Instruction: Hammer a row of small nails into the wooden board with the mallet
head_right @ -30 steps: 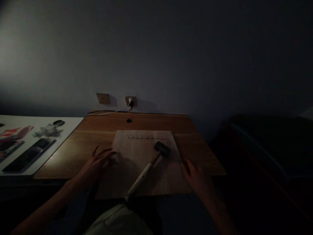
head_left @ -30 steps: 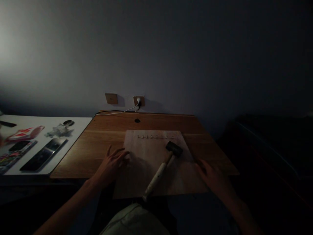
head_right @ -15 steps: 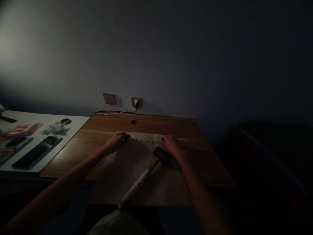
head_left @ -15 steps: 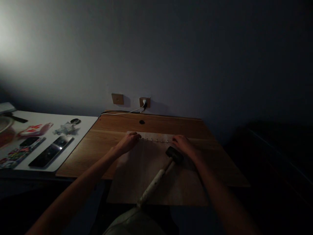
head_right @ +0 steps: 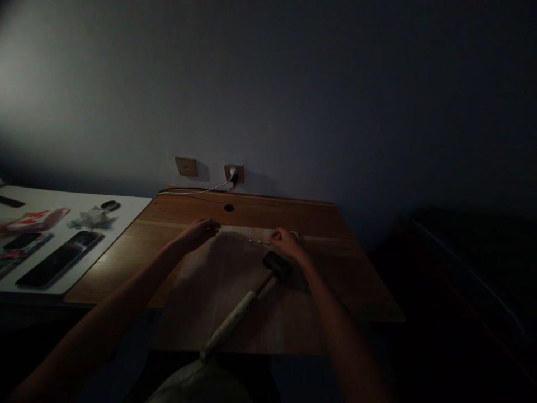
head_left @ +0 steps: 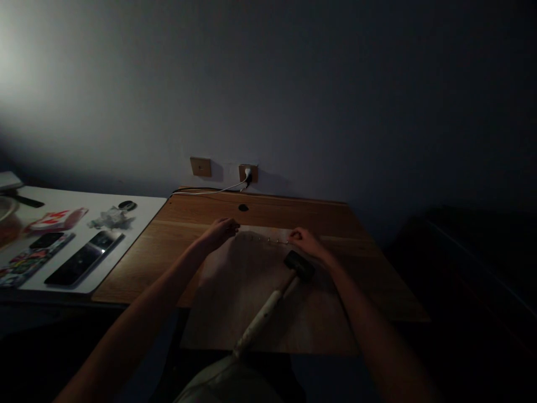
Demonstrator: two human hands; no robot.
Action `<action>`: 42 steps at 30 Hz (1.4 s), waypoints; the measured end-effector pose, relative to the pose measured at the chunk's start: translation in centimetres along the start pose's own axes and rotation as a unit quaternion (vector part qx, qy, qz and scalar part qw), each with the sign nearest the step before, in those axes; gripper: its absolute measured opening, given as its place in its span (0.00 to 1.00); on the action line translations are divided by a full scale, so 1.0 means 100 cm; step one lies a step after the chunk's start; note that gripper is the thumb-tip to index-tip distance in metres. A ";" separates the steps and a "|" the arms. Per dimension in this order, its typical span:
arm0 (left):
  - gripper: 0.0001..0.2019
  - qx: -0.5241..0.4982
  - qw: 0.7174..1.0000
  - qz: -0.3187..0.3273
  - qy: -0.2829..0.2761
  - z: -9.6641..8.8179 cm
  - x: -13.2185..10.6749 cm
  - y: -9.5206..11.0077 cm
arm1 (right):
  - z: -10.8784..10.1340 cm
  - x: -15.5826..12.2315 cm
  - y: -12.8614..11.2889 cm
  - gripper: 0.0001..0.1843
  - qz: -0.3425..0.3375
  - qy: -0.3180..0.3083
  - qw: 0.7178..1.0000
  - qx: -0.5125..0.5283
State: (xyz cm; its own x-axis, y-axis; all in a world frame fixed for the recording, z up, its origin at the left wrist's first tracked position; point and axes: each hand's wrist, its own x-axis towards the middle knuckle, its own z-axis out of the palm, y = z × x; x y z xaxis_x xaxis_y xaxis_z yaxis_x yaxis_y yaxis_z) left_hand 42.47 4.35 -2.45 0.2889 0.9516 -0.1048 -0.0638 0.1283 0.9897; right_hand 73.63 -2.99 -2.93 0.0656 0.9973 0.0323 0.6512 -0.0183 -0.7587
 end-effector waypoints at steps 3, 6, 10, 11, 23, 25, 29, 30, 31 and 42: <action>0.13 0.092 0.996 0.002 -0.017 0.002 0.001 -0.012 | 0.006 0.002 -0.010 0.07 -0.017 -0.032 0.999 -0.031; 0.17 0.180 0.983 0.027 -0.031 0.002 0.002 -0.017 | 0.006 0.003 -0.019 0.08 -0.037 -0.034 0.998 -0.035; 0.17 0.233 0.971 0.039 -0.045 0.002 0.003 -0.015 | -0.004 0.004 -0.026 0.07 -0.050 0.003 0.999 0.003; 0.16 0.282 0.957 0.054 -0.048 0.002 0.003 -0.014 | -0.007 0.003 -0.027 0.11 -0.046 0.010 0.999 0.012; 0.10 0.706 0.663 0.209 -0.137 0.020 -0.014 0.016 | 0.020 0.006 -0.039 0.08 -0.006 -0.078 0.987 -0.143; 0.10 0.701 0.665 0.215 -0.142 0.019 -0.014 0.015 | 0.023 0.007 -0.044 0.07 -0.015 -0.092 0.984 -0.149; 0.09 0.595 0.774 0.207 -0.063 0.017 -0.006 0.005 | 0.018 0.012 -0.055 0.06 -0.036 -0.092 0.990 -0.101; 0.10 0.530 0.826 0.192 -0.021 0.017 -0.003 0.003 | 0.015 0.013 -0.057 0.04 -0.041 -0.082 0.993 -0.076; 0.11 0.442 0.880 0.171 0.022 0.017 0.001 0.003 | 0.010 0.013 -0.059 0.05 -0.045 -0.071 0.995 -0.046; 0.09 0.177 0.983 0.028 -0.035 0.015 0.003 -0.009 | 0.012 0.010 -0.055 0.20 -0.019 -0.042 0.997 0.056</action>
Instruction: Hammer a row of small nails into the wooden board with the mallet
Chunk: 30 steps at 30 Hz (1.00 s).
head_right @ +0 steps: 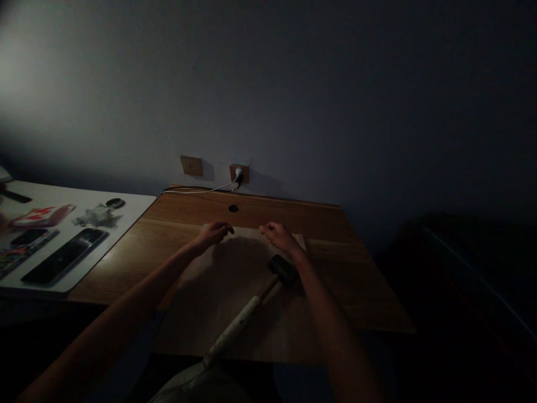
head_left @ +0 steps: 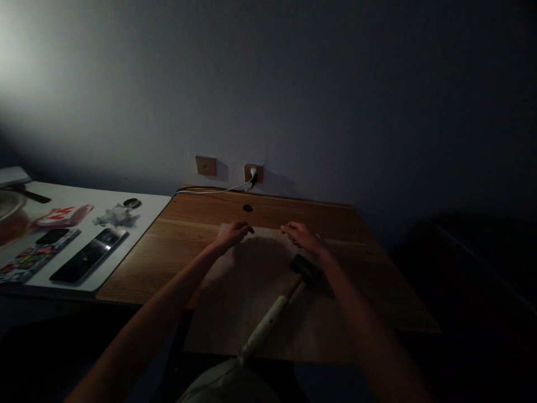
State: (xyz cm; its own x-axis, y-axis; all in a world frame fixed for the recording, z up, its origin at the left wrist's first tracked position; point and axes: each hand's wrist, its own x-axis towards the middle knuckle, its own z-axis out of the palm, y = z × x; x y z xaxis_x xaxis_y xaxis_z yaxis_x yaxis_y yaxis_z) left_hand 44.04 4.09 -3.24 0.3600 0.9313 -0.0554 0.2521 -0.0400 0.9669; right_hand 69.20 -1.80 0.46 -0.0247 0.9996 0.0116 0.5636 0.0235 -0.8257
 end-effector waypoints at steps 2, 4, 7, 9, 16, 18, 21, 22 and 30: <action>0.06 0.147 0.987 0.062 -0.015 0.004 -0.003 -0.002 | 0.015 0.002 0.001 0.13 0.007 -0.007 0.999 -0.041; 0.04 0.242 0.964 0.111 -0.019 0.008 -0.007 -0.002 | 0.027 0.003 0.001 0.10 0.006 -0.013 0.997 -0.070; 0.05 0.300 0.939 0.165 -0.034 0.012 -0.012 0.002 | 0.035 0.004 -0.002 0.09 -0.002 -0.015 0.997 -0.080; 0.05 0.305 0.930 0.199 -0.043 0.013 -0.012 0.006 | 0.033 0.006 -0.005 0.08 -0.012 -0.005 0.998 -0.065; 0.09 0.319 0.924 0.187 -0.101 0.012 0.008 0.017 | 0.014 0.007 -0.014 0.19 -0.029 0.005 0.998 0.060; 0.11 0.323 0.926 0.173 -0.090 0.012 0.010 0.015 | 0.018 0.007 -0.014 0.23 -0.025 -0.002 0.998 0.059; 0.12 0.283 0.946 0.152 -0.041 0.014 0.009 0.010 | 0.034 0.009 -0.012 0.18 -0.013 0.002 1.000 0.000; 0.13 0.270 0.952 0.142 -0.025 0.014 0.009 0.009 | 0.040 0.010 -0.012 0.15 -0.011 0.004 1.000 -0.028; 0.14 -0.082 0.995 -0.008 0.049 0.015 0.011 0.009 | 0.052 0.009 -0.034 0.02 -0.021 0.003 0.983 -0.182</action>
State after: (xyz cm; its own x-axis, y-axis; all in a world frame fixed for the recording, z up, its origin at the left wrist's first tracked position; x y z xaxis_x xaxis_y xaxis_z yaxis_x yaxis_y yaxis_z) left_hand 46.01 4.52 -2.76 0.2658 0.9625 -0.0539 0.1048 0.0268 0.9941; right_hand 63.03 -1.03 0.34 -0.0507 0.9977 0.0452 0.8208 0.0674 -0.5672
